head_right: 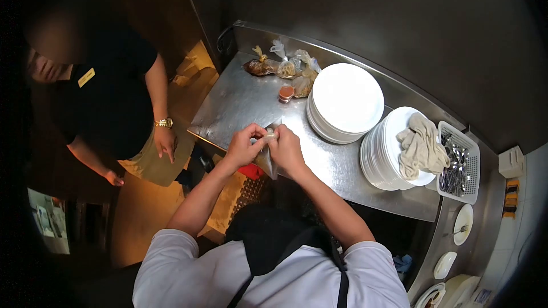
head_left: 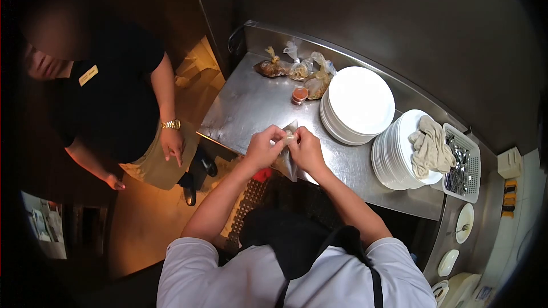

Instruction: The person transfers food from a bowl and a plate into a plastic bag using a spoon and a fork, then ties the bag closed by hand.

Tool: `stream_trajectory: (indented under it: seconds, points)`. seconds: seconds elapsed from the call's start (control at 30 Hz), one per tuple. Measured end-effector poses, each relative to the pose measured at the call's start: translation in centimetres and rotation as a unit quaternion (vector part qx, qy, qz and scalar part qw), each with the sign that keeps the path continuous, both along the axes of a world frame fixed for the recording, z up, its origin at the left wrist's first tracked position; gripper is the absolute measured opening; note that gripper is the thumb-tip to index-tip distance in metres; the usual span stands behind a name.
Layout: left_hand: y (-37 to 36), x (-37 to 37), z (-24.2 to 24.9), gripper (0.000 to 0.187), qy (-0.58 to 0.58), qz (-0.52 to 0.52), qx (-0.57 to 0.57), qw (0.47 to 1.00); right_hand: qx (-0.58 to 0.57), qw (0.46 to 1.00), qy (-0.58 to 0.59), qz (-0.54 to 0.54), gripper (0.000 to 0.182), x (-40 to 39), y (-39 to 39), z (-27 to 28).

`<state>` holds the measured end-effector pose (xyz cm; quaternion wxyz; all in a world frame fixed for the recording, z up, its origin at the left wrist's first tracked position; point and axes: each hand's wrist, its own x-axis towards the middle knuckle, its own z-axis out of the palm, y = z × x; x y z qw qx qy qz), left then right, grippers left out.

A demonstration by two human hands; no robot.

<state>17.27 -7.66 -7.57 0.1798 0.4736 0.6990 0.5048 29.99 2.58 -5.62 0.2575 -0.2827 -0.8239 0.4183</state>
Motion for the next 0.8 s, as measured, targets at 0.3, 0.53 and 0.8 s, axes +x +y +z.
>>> stream_trajectory:
  seconds: [0.3,0.53,0.8]
  points:
    - [0.8,-3.0,-1.8,0.011,0.001,-0.042,0.048,0.998,0.141,0.986,0.059,0.066,0.031,0.6,0.3,1.3]
    - [1.2,-4.1,-1.8,0.022,-0.210,-0.177,0.053,0.960,0.072,0.994,0.020,0.081,0.019,-0.5,1.6,-0.7]
    - [-0.5,-2.8,0.2,0.027,0.002,-0.062,0.017,0.998,0.078,0.996,0.039,0.011,0.013,-2.7,-0.8,2.6]
